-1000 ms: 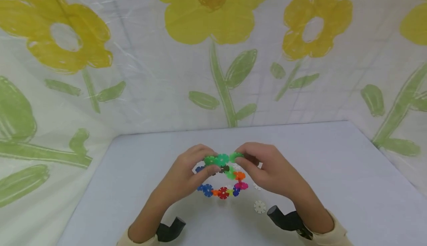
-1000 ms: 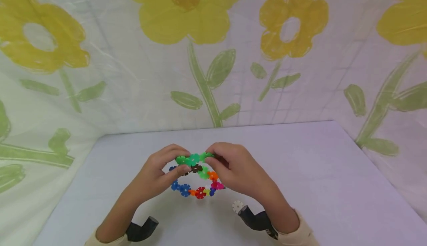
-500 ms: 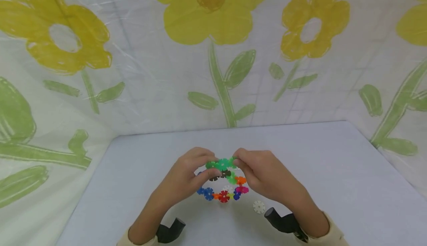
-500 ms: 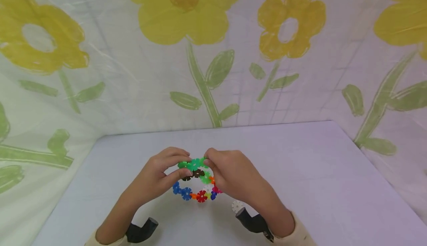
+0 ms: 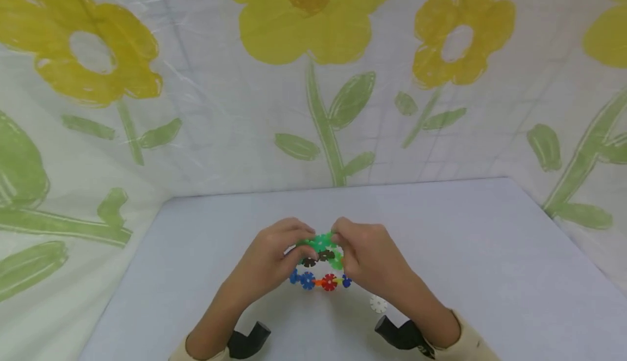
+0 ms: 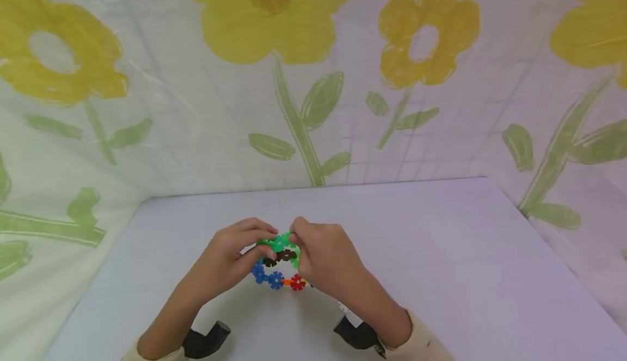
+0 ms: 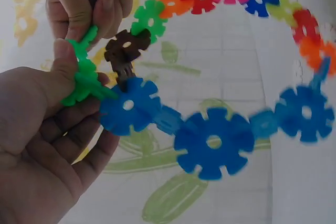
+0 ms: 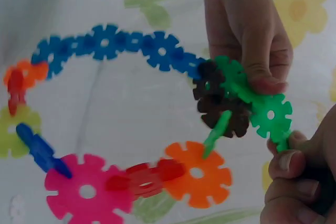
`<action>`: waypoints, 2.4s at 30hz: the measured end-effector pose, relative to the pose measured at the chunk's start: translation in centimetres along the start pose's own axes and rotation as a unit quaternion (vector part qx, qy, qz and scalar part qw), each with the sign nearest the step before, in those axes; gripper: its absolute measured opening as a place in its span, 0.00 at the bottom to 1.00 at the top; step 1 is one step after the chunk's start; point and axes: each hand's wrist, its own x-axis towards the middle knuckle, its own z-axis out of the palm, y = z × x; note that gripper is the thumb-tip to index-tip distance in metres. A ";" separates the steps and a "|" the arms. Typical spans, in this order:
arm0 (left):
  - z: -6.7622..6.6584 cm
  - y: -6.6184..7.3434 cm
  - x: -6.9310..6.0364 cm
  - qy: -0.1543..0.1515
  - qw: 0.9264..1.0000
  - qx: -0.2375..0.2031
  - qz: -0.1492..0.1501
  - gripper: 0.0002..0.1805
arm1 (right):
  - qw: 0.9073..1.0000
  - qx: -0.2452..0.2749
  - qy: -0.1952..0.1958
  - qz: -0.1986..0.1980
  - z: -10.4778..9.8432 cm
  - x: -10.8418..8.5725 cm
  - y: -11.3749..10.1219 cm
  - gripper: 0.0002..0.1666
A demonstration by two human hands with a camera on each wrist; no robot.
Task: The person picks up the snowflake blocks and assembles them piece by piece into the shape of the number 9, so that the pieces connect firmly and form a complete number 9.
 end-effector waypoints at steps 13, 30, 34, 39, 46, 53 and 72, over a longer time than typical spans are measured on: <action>-1.6 -0.2 -0.6 0.002 0.999 0.006 -0.034 0.17 | 0.977 0.107 -0.172 0.065 -2.1 0.3 1.0 0.15; -1.2 -0.2 0.2 -0.011 0.998 0.017 -0.052 0.15 | 0.800 -0.171 -0.487 0.307 2.5 -2.4 6.6 0.21; -1.1 -0.3 0.1 -0.012 0.998 0.018 -0.052 0.16 | 0.852 -0.121 -0.420 0.288 2.8 -2.3 8.5 0.17; -1.2 -0.3 0.0 -0.017 0.999 0.017 -0.045 0.16 | 0.890 -0.057 -0.370 0.259 3.0 -2.2 10.6 0.12; -1.3 -0.3 0.1 -0.017 0.999 0.018 -0.049 0.16 | 0.888 -0.028 -0.380 0.256 2.8 -2.0 10.5 0.19; -1.1 -0.3 0.0 -0.028 0.997 0.022 -0.069 0.15 | 0.890 -0.012 -0.372 0.263 2.0 -1.6 10.1 0.12; -0.9 0.0 0.1 -0.030 0.997 0.016 -0.066 0.16 | 0.863 0.468 -0.144 0.124 -3.9 0.4 5.0 0.11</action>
